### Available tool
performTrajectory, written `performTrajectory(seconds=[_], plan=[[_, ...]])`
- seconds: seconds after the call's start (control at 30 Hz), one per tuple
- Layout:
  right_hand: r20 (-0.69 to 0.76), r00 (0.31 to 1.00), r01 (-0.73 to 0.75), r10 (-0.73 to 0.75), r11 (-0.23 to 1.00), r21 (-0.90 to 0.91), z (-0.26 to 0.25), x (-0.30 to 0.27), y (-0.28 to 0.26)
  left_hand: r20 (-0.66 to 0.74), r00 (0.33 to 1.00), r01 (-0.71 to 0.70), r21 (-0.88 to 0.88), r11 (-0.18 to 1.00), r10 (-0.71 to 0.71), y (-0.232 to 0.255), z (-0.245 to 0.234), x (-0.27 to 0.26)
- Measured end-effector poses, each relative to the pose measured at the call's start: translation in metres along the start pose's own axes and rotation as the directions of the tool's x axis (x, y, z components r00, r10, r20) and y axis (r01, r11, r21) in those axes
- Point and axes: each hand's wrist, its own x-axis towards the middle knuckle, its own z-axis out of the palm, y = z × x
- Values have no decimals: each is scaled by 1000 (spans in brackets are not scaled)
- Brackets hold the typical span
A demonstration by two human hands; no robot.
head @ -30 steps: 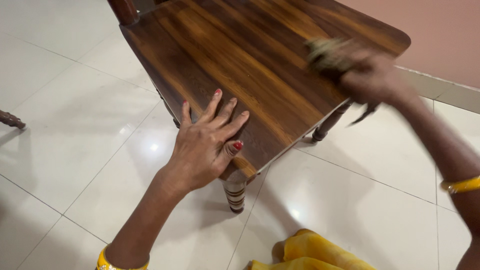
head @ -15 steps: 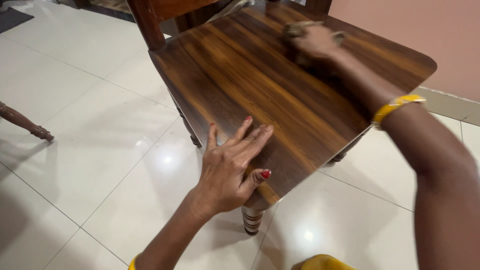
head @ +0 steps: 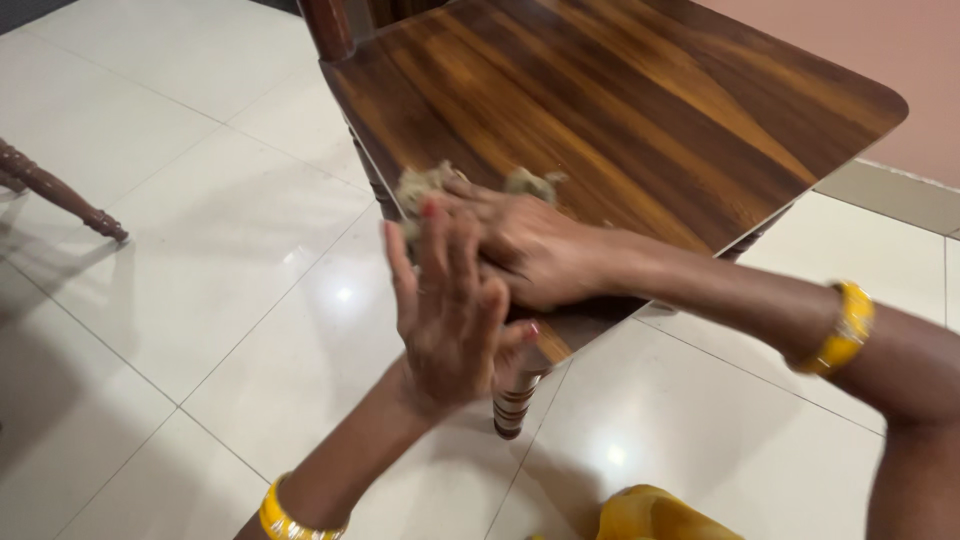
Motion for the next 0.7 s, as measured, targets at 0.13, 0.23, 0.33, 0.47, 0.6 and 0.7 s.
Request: performTrajectory(seconds=[0.13, 0.23, 0.33, 0.47, 0.6, 0.7], plan=[[45, 982, -186, 182, 910, 371, -27, -54, -16, 129, 992, -9, -69, 998, 18, 38, -26, -16], [-36, 952, -286, 305, 923, 258, -39, -94, 7, 224, 974, -1, -76, 997, 18, 55, -42, -24], [103, 601, -786, 793, 562, 258, -40, -128, 49, 279, 960, 9, -71, 997, 11, 62, -53, -29], [-36, 374, -867, 927, 363, 341, -38, -177, 114, 315, 949, 15, -65, 998, 6, 78, -67, -37], [-158, 447, -829, 881, 474, 298, -19, -180, 127, 339, 941, 25, -50, 998, -7, 89, -80, -42], [-245, 553, -813, 797, 580, 52, -18, -170, 116, 351, 936, 27, -46, 999, -9, 94, -82, -41]])
